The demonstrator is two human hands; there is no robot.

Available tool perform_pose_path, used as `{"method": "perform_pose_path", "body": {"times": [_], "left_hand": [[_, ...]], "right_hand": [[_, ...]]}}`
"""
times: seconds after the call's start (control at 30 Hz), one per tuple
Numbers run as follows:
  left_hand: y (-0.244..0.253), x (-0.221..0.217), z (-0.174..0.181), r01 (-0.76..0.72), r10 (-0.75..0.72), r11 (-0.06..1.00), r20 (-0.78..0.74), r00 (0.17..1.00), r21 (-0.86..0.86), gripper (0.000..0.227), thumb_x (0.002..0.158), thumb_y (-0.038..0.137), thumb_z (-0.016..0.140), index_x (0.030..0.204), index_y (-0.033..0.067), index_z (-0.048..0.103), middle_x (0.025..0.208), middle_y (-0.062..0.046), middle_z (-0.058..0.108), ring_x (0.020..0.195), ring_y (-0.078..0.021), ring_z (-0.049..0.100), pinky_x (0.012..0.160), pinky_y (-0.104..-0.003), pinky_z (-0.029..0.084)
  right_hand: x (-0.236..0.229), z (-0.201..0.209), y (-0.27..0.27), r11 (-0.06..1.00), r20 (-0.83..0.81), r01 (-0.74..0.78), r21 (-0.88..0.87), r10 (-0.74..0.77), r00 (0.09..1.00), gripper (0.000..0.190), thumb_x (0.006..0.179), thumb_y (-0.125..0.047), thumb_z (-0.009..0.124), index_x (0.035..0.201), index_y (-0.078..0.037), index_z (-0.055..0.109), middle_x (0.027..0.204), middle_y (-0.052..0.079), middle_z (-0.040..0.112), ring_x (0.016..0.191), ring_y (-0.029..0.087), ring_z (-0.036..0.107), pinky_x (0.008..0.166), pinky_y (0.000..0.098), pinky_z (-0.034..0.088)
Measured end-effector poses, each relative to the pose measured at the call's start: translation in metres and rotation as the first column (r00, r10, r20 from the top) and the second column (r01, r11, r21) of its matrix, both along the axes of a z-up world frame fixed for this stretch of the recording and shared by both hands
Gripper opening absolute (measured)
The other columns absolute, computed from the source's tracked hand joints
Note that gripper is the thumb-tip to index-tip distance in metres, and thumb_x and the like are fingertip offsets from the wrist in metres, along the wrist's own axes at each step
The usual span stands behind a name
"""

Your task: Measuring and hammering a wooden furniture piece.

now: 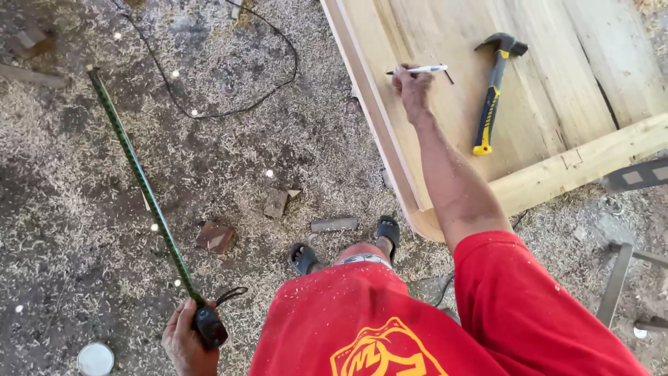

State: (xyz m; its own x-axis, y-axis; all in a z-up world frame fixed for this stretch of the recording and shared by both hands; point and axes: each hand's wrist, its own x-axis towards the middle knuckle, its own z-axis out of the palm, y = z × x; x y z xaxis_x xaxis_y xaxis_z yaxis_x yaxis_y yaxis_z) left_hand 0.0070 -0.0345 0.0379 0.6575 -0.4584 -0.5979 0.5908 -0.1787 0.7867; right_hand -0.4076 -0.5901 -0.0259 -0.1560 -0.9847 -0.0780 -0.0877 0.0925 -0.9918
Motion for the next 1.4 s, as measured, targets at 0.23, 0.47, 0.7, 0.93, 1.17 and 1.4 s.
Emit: {"method": "perform_pose_path", "body": {"times": [0.23, 0.47, 0.7, 0.93, 1.17, 1.4], "left_hand": [[0.018, 0.030, -0.019, 0.041, -0.041, 0.999, 0.000, 0.999, -0.007, 0.021, 0.107, 0.014, 0.062, 0.111, -0.0063, 0.067, 0.091, -0.015, 0.070, 0.077, -0.0209, 0.069, 0.064, -0.029, 0.056], [0.024, 0.052, -0.042, 0.039, -0.034, 0.997, -0.067, 0.997, 0.069, 0.018, 0.103, 0.013, 0.062, 0.108, -0.0035, 0.066, 0.091, -0.012, 0.070, 0.078, -0.0209, 0.072, 0.062, -0.030, 0.057], [-0.016, 0.065, -0.043, 0.085, -0.083, 0.996, -0.071, 0.994, 0.028, 0.018, 0.103, 0.015, 0.065, 0.108, -0.0021, 0.068, 0.089, -0.014, 0.070, 0.073, -0.0201, 0.068, 0.060, -0.030, 0.055], [-0.085, 0.103, -0.088, 0.130, -0.130, 0.991, -0.082, 0.988, 0.003, 0.019, 0.102, 0.016, 0.067, 0.109, -0.0017, 0.069, 0.087, -0.014, 0.072, 0.069, -0.0204, 0.066, 0.059, -0.031, 0.055], [-0.276, 0.142, -0.121, 0.075, -0.071, 0.992, -0.044, 0.997, 0.104, 0.024, 0.096, 0.015, 0.069, 0.109, -0.0045, 0.068, 0.083, -0.014, 0.072, 0.066, -0.0217, 0.069, 0.059, -0.033, 0.057], [-0.514, 0.162, -0.031, 0.258, -0.260, 0.958, 0.001, 0.966, 0.130, 0.024, 0.091, 0.015, 0.068, 0.106, -0.0033, 0.070, 0.079, -0.013, 0.071, 0.060, -0.0198, 0.067, 0.052, -0.032, 0.057]], "right_hand": [[0.002, -0.008, -0.002, 0.999, 0.025, -0.036, -0.012, 0.036, 0.999, 0.020, 0.097, -0.015, 0.068, 0.111, 0.000, 0.067, 0.075, 0.000, 0.067, 0.057, 0.006, 0.055, 0.048, 0.0216, 0.044], [-0.004, -0.020, -0.011, 0.996, 0.008, -0.080, -0.037, 0.080, 0.997, 0.021, 0.099, -0.014, 0.068, 0.113, 0.001, 0.065, 0.077, 0.001, 0.065, 0.060, 0.007, 0.055, 0.049, 0.0230, 0.044], [-0.096, -0.041, -0.048, 0.970, -0.802, -0.184, -0.159, -0.018, 0.598, 0.007, 0.096, -0.009, 0.055, 0.095, -0.003, 0.058, 0.076, 0.004, 0.054, 0.064, 0.012, 0.049, 0.055, 0.0240, 0.039], [-0.048, 0.015, -0.023, 0.969, -0.353, 0.126, -0.211, -0.196, 0.915, 0.039, 0.105, -0.023, 0.048, 0.068, -0.011, 0.055, 0.063, 0.005, 0.058, 0.054, 0.014, 0.056, 0.052, 0.0290, 0.047], [0.056, 0.035, -0.060, 0.929, 0.263, 0.369, 0.033, -0.364, 0.893, 0.027, 0.099, -0.022, 0.052, 0.082, -0.004, 0.064, 0.066, 0.006, 0.062, 0.051, 0.016, 0.061, 0.046, 0.0311, 0.054], [0.125, 0.069, -0.216, 0.953, 0.165, 0.258, 0.159, -0.284, 0.945, 0.021, 0.096, -0.010, 0.058, 0.105, 0.001, 0.074, 0.072, 0.002, 0.063, 0.048, 0.004, 0.043, 0.038, 0.0201, 0.030]]}}
